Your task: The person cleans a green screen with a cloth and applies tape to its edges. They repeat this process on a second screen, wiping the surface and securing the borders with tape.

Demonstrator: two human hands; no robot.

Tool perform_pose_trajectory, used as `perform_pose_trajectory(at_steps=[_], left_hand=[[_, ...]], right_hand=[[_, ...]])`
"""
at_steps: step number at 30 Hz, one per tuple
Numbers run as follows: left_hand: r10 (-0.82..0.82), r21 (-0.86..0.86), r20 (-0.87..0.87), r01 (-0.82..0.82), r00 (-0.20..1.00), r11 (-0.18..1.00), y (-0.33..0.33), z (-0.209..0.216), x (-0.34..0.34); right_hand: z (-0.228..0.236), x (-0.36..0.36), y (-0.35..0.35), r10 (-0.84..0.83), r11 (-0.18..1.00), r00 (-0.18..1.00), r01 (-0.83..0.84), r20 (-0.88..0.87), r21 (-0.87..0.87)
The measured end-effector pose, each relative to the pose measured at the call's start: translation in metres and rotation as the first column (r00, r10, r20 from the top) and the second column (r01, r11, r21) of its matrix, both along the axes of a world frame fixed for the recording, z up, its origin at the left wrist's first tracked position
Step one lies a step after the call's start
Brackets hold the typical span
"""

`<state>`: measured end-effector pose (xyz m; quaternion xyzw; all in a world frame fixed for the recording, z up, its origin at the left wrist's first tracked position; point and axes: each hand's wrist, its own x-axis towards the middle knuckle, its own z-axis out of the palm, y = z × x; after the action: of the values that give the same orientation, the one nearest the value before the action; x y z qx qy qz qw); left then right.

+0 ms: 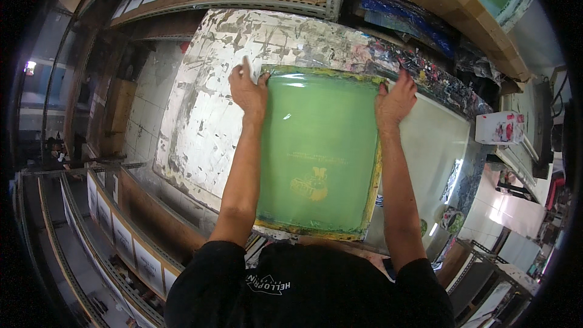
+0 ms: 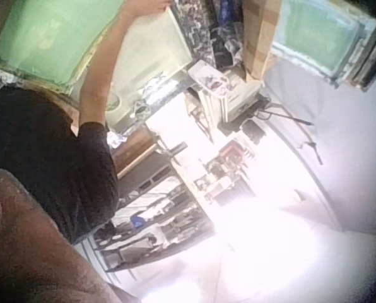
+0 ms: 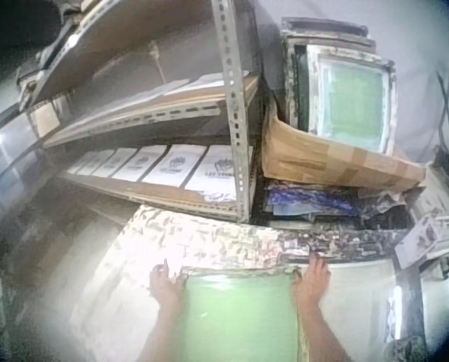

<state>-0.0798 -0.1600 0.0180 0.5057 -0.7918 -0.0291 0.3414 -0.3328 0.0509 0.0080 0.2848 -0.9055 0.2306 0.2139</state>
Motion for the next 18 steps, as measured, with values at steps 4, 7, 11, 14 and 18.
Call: perform_pose_trajectory(at_steps=[4,7,11,14,18], left_hand=[[-0.534,0.052,0.232,0.538,0.813,0.842,0.025,0.005,-0.013],[-0.634,0.231,0.371,0.594,0.679,0.771,0.035,-0.007,-0.017],[-0.540,0.323,0.339,0.443,0.771,0.836,0.020,0.000,0.018],[-0.569,0.323,0.188,0.497,0.800,0.805,0.014,-0.007,0.024],[-0.534,0.381,-0.082,0.522,0.842,0.764,0.009,-0.017,0.025]], right_hand=[[0.038,0.057,-0.041,0.393,0.902,0.882,-0.425,0.261,0.078],[0.013,0.089,-0.052,0.625,0.686,0.694,-0.707,0.356,0.173],[0.001,0.071,-0.019,0.463,0.755,0.796,-0.584,0.389,0.297],[0.001,0.040,0.017,0.304,0.853,0.876,-0.425,0.375,0.302],[-0.013,0.034,0.017,0.249,0.925,0.898,-0.332,0.363,0.185]])
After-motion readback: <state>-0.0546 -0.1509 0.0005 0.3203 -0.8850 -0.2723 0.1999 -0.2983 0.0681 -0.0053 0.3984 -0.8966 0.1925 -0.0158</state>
